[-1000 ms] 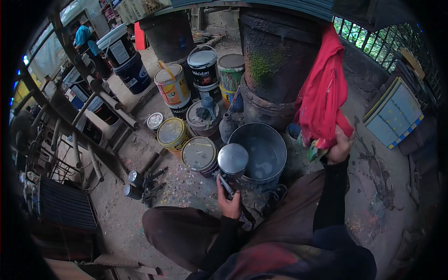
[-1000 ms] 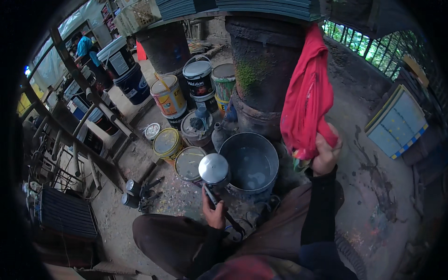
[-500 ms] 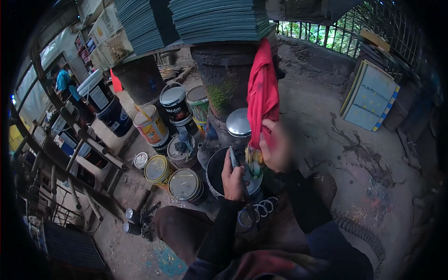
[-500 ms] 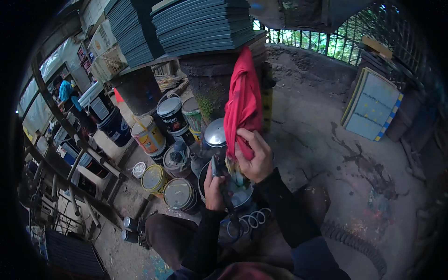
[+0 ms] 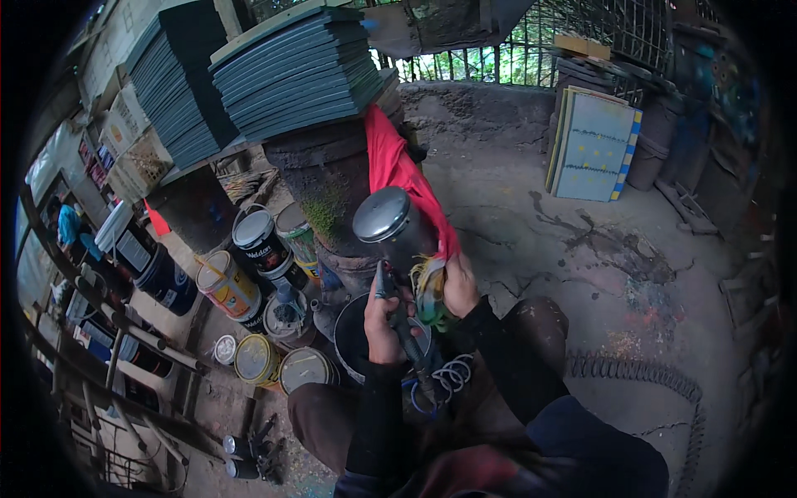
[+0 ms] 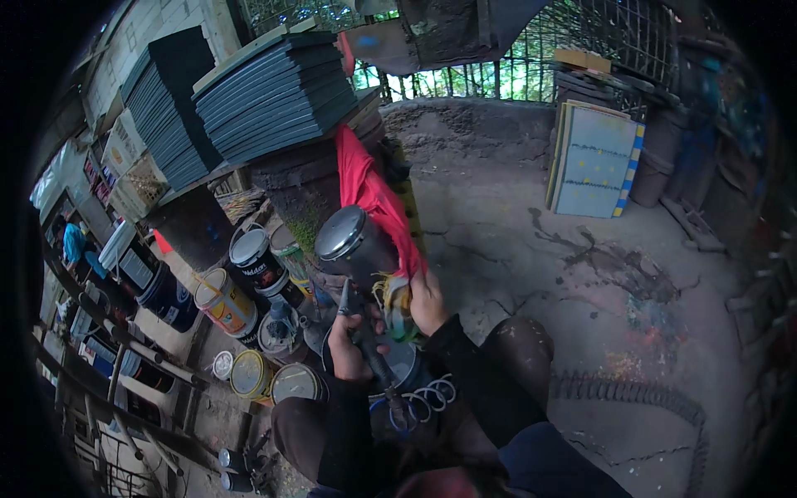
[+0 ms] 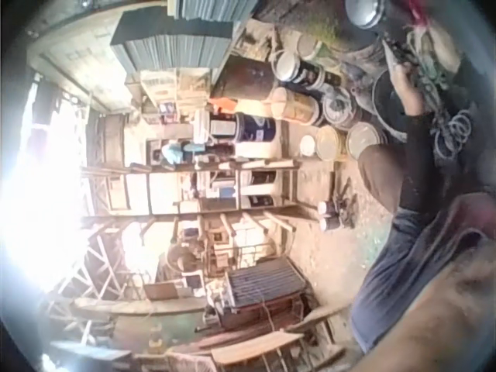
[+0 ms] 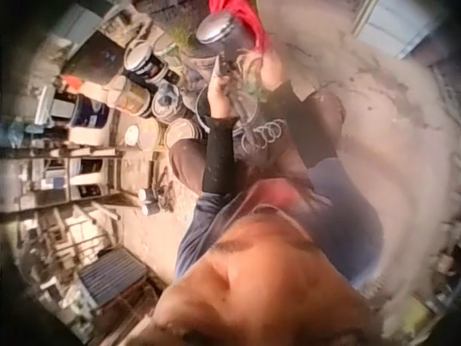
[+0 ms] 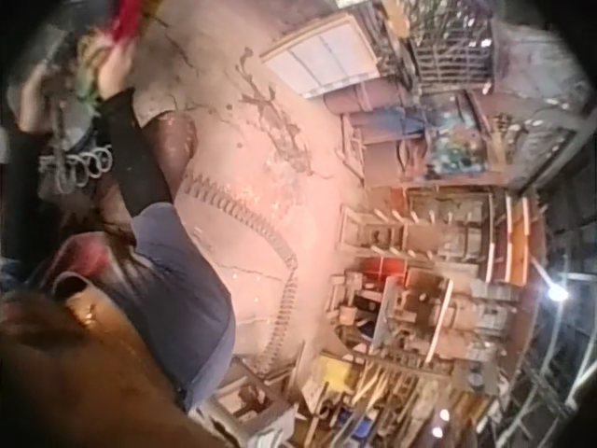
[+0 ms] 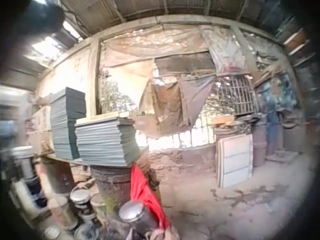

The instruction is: The person sits on the floor and uses a wire brush to scrub the inside of a metal paint can. They then pour a white liquid from a larger paint bucket into a measuring cup and transfer it into the metal can. Finally, they place a lid on the metal can.

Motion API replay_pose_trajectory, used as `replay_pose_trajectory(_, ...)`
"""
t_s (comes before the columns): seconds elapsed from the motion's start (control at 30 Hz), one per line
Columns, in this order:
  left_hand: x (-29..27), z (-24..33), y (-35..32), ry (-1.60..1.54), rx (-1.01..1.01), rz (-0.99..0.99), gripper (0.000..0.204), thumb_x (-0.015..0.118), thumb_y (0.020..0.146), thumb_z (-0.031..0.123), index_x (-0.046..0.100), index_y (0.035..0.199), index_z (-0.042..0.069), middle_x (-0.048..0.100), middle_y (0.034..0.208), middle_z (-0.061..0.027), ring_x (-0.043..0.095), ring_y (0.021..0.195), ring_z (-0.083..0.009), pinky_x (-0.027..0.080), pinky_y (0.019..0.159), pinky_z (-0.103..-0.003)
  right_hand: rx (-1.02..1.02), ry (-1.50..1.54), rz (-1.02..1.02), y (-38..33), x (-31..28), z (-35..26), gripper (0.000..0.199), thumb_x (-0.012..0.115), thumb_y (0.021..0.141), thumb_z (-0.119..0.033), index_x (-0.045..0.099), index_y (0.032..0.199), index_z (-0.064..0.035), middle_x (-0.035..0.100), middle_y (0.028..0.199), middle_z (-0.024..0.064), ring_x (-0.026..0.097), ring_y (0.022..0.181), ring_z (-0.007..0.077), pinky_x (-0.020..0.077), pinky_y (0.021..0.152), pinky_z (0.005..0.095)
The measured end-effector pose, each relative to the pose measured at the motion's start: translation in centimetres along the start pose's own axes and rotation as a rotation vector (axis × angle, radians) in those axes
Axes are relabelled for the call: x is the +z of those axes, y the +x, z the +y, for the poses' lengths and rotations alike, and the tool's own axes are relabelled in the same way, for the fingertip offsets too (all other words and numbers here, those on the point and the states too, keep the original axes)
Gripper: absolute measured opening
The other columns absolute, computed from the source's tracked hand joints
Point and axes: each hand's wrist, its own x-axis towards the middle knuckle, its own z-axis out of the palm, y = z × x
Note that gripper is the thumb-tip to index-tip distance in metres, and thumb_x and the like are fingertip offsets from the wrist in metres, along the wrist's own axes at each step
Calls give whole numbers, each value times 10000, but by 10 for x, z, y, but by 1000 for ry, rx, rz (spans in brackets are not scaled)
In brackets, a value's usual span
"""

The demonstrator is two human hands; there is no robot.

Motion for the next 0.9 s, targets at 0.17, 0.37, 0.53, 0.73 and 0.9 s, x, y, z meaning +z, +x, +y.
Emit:
replay_pose_trajectory(0.17,-11,16,-7,35,48,59,620,439,747,175,369,1363,136,492,892,-47,482,723,-122,406,423,-231,-368,12,162,-23,2,-44,504,531,933,-65,350,1402,-41,523,1249,116,457,1213,182,315,1044,320)
replay_pose_trajectory(0.37,-29,17,-20,63,48,98,611,468,747,196,378,1348,135,499,889,-42,493,732,-131,413,417,-242,-236,447,-224,6,-14,-104,228,624,885,-171,557,709,-43,516,672,-25,463,638,41,352,607,199)
replay_pose_trajectory(0.53,-42,17,-37,50,49,110,493,476,770,222,428,1256,150,514,897,-44,494,744,-145,420,452,-260,-172,504,-232,52,13,-150,357,514,890,-155,399,559,-85,354,577,-46,330,551,43,253,535,241)
replay_pose_trajectory(0.73,-63,13,-56,20,57,165,374,511,801,253,465,1160,158,508,914,-30,500,759,-138,436,472,-260,-111,357,-281,53,28,-130,322,517,905,-166,462,609,-51,386,599,-40,353,580,46,277,561,228)
replay_pose_trajectory(0.9,-74,2,-52,14,54,197,323,523,772,263,473,1064,134,506,926,-38,497,758,-151,423,458,-261,-26,140,-430,56,12,-70,301,471,955,-218,579,762,-13,472,688,-3,434,647,73,355,633,234)
